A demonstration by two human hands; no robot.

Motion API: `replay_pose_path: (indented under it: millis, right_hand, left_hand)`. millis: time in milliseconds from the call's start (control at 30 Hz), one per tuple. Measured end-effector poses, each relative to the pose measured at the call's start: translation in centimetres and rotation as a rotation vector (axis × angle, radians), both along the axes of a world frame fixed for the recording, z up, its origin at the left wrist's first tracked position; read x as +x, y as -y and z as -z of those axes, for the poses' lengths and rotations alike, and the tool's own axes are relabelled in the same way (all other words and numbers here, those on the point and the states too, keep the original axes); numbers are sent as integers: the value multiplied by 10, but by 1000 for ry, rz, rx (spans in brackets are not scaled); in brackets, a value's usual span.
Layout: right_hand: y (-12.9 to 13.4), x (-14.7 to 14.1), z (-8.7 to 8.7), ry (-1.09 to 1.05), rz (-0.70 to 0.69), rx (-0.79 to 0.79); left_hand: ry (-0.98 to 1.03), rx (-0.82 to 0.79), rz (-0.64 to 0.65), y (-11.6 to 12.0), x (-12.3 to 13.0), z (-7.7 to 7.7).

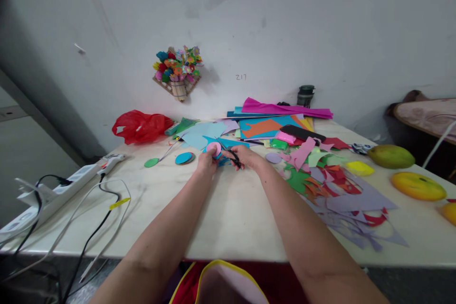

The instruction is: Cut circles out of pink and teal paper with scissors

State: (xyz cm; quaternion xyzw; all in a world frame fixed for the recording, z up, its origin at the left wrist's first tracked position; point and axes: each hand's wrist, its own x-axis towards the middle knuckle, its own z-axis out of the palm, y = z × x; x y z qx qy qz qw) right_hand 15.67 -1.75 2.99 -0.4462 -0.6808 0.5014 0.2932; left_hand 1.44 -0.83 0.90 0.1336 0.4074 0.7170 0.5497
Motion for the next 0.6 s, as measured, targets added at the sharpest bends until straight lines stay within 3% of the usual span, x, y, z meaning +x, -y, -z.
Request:
replay_pose_path:
  millis: [200, 433, 600]
  right_hand:
    - [2, -3, -4, 21, 55, 15]
    - [8, -16, -12, 189, 118, 53]
    - [8, -12, -17, 251, 96, 63]
  left_hand:
    - [-14, -1, -16, -3, -3, 1]
    - [-190, 33, 5, -16, -24, 15]
    - [-195, 145, 173, -21, -40, 23]
